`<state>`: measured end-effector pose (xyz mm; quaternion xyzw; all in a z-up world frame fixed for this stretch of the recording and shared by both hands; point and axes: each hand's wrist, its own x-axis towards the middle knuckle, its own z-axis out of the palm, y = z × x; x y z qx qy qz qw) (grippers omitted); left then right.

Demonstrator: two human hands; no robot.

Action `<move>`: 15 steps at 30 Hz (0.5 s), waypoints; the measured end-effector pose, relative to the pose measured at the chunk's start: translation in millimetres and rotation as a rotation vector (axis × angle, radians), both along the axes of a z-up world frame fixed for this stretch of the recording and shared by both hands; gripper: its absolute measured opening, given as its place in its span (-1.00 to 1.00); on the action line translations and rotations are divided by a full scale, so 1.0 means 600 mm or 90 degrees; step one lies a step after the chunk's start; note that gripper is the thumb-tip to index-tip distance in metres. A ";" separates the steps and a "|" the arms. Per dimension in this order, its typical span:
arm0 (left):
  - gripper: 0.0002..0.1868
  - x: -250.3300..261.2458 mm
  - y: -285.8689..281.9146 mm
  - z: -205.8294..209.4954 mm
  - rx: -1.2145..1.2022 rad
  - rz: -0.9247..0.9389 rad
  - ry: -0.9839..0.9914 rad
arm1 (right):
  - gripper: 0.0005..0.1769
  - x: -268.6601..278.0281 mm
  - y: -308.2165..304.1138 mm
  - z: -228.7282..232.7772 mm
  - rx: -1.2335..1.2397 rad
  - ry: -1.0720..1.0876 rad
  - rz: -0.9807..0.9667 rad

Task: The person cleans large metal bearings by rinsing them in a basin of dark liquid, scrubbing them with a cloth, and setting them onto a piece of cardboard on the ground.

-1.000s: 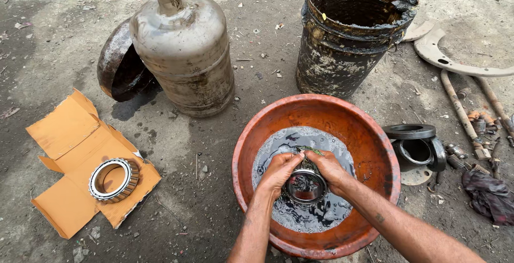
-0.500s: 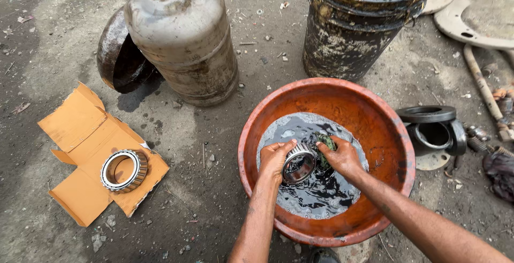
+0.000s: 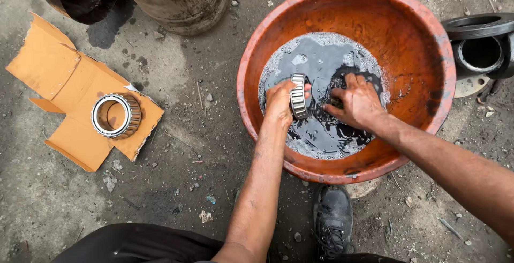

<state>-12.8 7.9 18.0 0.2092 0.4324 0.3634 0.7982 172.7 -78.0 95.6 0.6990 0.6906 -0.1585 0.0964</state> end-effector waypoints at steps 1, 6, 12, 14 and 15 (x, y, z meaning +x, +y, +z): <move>-0.70 0.002 -0.002 0.004 0.010 -0.012 -0.010 | -0.50 0.005 0.001 -0.001 0.005 -0.006 -0.022; -0.62 0.007 0.010 0.016 0.028 -0.039 -0.017 | -0.44 0.006 -0.004 -0.024 0.083 0.115 -0.007; -0.47 0.009 0.027 0.029 -0.028 -0.061 0.007 | -0.32 -0.006 0.013 -0.006 0.033 0.096 -0.026; -0.44 0.007 0.034 0.028 -0.031 -0.066 0.012 | -0.42 -0.008 0.018 -0.003 0.064 0.073 -0.048; -0.45 0.006 0.039 0.027 -0.030 -0.071 0.020 | -0.38 -0.010 0.019 -0.006 0.078 0.049 -0.043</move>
